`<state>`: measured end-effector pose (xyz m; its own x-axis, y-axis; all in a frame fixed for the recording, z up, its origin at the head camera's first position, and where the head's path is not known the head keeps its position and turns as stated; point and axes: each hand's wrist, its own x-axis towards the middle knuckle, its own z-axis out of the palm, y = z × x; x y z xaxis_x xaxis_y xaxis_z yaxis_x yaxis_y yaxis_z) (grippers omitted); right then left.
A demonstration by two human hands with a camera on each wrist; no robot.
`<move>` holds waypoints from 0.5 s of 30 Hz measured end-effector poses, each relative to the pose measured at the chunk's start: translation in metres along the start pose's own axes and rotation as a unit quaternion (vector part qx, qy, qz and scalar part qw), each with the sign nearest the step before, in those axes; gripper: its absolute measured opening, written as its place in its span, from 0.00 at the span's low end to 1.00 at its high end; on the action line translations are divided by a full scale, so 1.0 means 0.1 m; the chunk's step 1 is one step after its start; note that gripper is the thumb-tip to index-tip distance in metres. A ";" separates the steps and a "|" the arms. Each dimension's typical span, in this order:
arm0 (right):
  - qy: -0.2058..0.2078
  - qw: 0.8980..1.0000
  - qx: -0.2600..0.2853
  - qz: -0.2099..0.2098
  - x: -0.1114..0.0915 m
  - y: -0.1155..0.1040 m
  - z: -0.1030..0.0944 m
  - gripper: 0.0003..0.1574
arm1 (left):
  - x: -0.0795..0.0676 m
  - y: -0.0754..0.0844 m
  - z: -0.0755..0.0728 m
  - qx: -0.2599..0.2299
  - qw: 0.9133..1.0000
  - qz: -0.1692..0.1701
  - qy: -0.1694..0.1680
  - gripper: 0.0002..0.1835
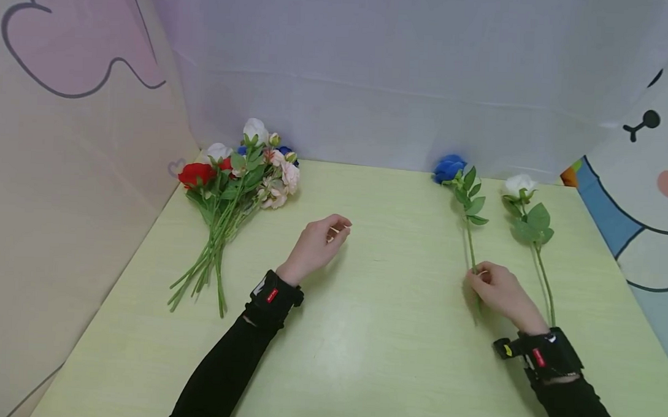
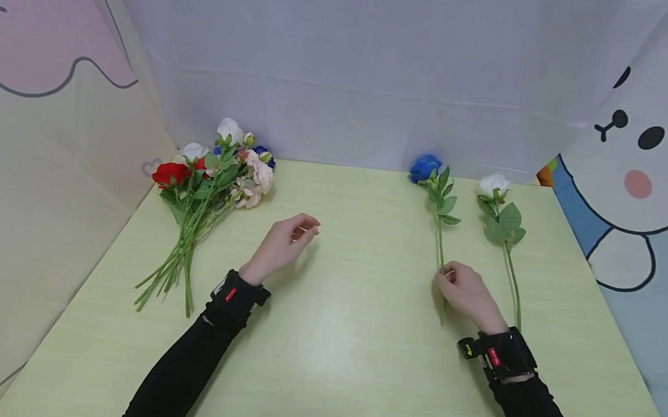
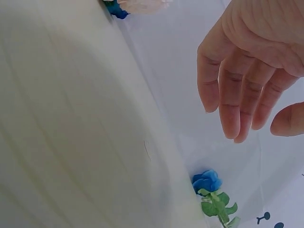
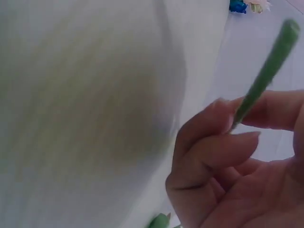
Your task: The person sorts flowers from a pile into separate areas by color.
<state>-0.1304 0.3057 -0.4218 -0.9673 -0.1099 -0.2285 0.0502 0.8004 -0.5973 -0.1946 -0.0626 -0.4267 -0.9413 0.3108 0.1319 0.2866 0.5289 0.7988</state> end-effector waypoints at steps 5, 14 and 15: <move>0.007 0.999 -0.046 0.018 0.02 0.00 -0.07 0.22 | -0.01 0.00 0.00 0.001 1.000 0.002 0.001 0.15; 0.002 0.997 -0.074 0.026 0.14 0.00 -0.08 0.24 | 0.00 -0.02 -0.01 0.001 1.000 0.004 0.001 0.14; -0.001 0.997 -0.075 0.028 0.16 0.00 -0.08 0.24 | 0.00 -0.03 -0.01 0.001 1.000 0.004 0.001 0.14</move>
<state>-0.1475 0.3085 -0.4196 -0.9638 -0.0634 -0.2590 0.0661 0.8842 -0.4624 -0.1955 -0.0650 -0.4284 -0.9392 0.3138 0.1391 0.2945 0.5286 0.7962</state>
